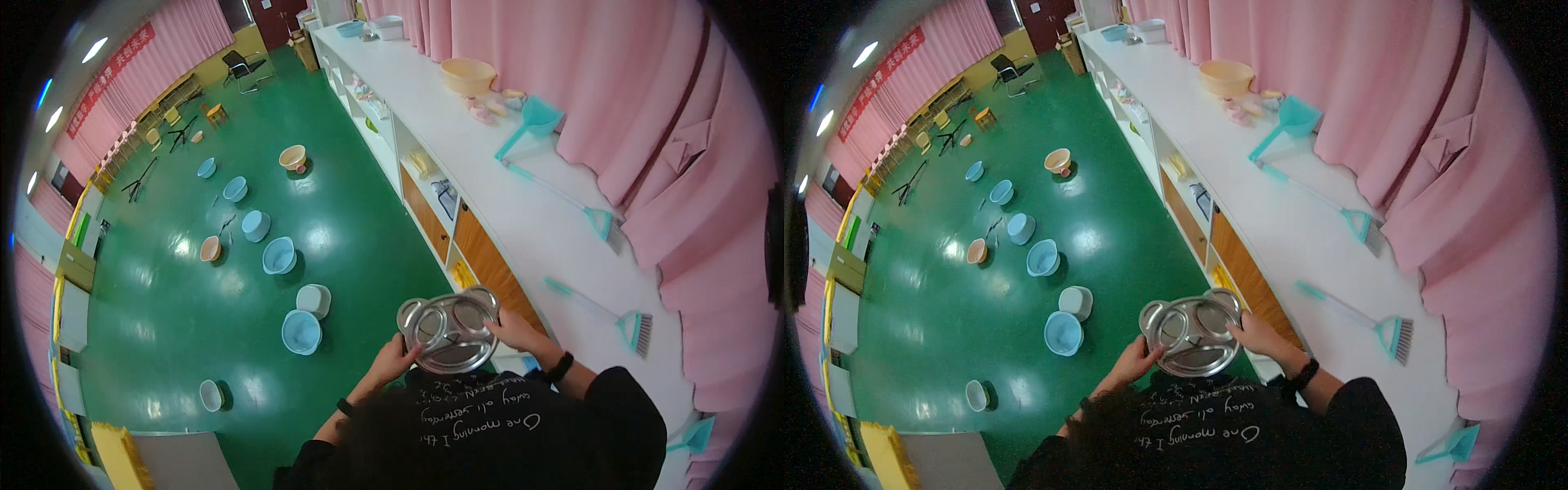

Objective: The person organizes stainless steel bowls and trays on a table, then moves to the floor to gather several plastic basins and spoons, eventually placing the basins onto a shelf.

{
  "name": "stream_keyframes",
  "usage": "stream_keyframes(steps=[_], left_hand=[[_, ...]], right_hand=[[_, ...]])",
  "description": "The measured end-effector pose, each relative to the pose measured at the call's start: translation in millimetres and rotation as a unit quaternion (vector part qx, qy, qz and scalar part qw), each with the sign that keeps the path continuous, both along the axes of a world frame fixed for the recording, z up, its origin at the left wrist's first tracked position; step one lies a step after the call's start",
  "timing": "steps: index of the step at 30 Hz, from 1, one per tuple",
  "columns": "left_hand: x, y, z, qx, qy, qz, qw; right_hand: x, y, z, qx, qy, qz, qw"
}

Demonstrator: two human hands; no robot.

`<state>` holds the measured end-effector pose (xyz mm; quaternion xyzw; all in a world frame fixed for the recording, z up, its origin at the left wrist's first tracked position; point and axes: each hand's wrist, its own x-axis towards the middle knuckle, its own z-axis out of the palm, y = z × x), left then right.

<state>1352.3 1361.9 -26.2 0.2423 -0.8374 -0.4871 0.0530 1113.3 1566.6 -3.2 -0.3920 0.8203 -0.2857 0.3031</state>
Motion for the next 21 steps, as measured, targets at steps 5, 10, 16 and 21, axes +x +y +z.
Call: stream_keyframes(steps=[5,10,16,21], left_hand=[[-1.4,-51.0,0.0,0.059,0.075,0.101,0.990],[-34.4,-110.5,-15.1,0.086,0.017,0.121,0.989],[-98.0,-216.9,-13.3,0.015,-0.074,0.141,0.987],[-155.4,-263.0,6.6,0.026,-0.060,0.152,0.986]], right_hand=[[-6.9,-75.1,7.9,-0.031,0.027,0.018,0.999],[-51.7,-142.8,2.8,0.022,-0.036,0.061,0.997],[-137.7,-268.0,-16.8,0.002,-0.016,0.128,0.992],[-202.9,-339.5,34.5,0.075,-0.009,0.190,0.979]])
